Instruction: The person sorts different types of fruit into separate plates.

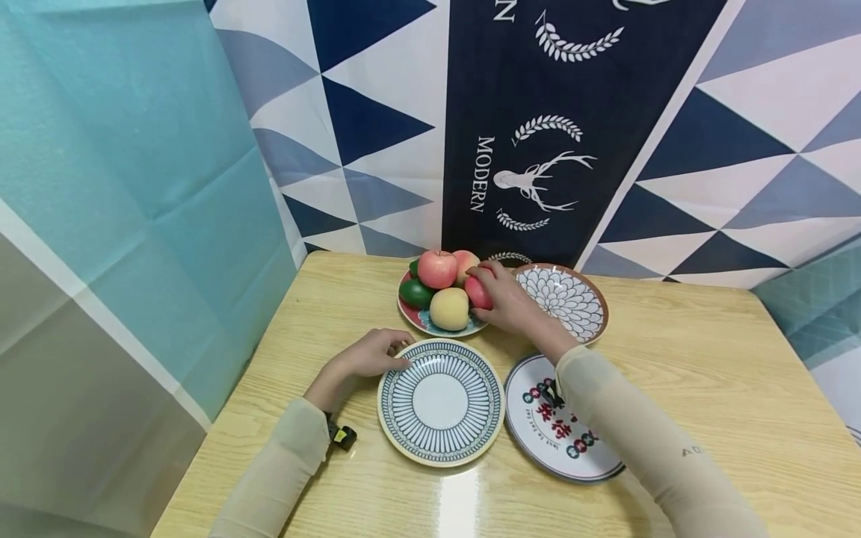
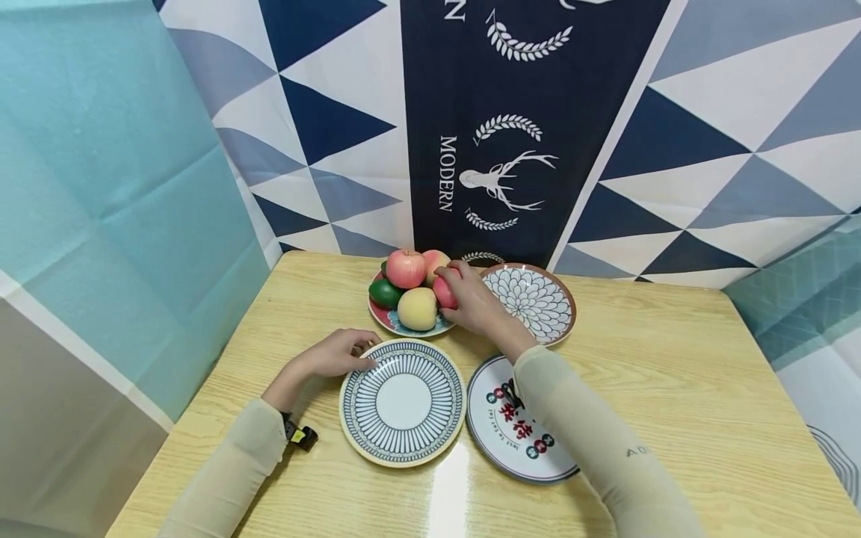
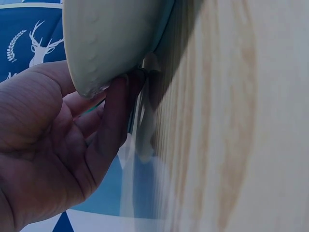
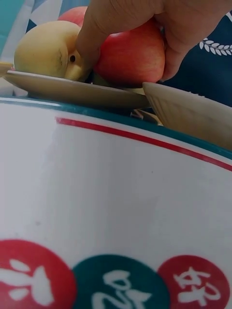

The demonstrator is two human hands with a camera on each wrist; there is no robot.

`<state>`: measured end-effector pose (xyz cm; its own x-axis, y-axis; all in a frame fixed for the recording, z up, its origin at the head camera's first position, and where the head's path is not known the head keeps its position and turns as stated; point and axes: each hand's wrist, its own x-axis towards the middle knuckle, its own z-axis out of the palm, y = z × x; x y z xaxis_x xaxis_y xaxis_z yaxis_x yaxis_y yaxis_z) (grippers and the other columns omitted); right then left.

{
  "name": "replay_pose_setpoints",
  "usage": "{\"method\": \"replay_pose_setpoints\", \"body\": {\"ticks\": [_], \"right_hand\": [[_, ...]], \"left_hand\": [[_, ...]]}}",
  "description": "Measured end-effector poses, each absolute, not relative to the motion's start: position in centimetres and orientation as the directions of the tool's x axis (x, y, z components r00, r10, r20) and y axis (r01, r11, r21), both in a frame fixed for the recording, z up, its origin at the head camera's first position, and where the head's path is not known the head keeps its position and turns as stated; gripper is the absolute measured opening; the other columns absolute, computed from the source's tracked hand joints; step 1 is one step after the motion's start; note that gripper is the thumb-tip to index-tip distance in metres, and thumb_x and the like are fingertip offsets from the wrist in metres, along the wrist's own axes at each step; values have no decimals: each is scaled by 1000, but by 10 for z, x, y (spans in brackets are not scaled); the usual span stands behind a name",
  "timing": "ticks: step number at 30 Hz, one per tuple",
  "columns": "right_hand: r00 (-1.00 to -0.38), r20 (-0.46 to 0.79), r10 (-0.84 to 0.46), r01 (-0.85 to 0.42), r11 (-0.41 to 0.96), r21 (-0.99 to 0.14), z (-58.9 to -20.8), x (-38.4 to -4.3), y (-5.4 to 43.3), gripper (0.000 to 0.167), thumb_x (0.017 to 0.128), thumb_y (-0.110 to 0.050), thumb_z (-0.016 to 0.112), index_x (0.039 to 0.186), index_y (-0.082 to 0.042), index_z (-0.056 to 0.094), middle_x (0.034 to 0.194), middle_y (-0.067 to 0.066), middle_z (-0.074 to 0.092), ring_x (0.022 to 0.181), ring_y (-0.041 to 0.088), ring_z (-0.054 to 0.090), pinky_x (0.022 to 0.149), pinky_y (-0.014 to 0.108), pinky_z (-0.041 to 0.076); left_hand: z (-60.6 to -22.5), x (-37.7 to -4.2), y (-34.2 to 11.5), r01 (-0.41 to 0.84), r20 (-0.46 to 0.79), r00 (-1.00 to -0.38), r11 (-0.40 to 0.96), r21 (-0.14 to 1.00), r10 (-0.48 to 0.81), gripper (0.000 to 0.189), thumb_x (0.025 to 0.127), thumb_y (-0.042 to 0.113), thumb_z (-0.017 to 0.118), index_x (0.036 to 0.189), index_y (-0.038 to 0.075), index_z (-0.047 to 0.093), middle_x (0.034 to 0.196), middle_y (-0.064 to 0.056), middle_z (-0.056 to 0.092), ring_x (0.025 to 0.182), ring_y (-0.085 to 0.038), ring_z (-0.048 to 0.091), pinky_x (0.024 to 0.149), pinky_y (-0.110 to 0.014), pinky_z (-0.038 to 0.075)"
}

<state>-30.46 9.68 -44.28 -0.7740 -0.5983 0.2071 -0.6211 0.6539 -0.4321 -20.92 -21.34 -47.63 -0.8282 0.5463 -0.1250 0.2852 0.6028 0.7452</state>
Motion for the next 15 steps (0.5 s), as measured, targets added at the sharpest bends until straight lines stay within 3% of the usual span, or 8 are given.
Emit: {"method": "replay_pose_setpoints", "body": {"ticks": [15], "right_hand": [[-802,277,-529,-595,663,-454,-428,-291,110,76,81,-11,89,148,-8,55,152,22,43,130,42,52,108,59,46]], "left_hand": [[-475,-209,-212,270,-140,-832,612,743,537,20,96,8,76,115,13,74,89,4,67,82,-13,56,77,-31,46]]}}
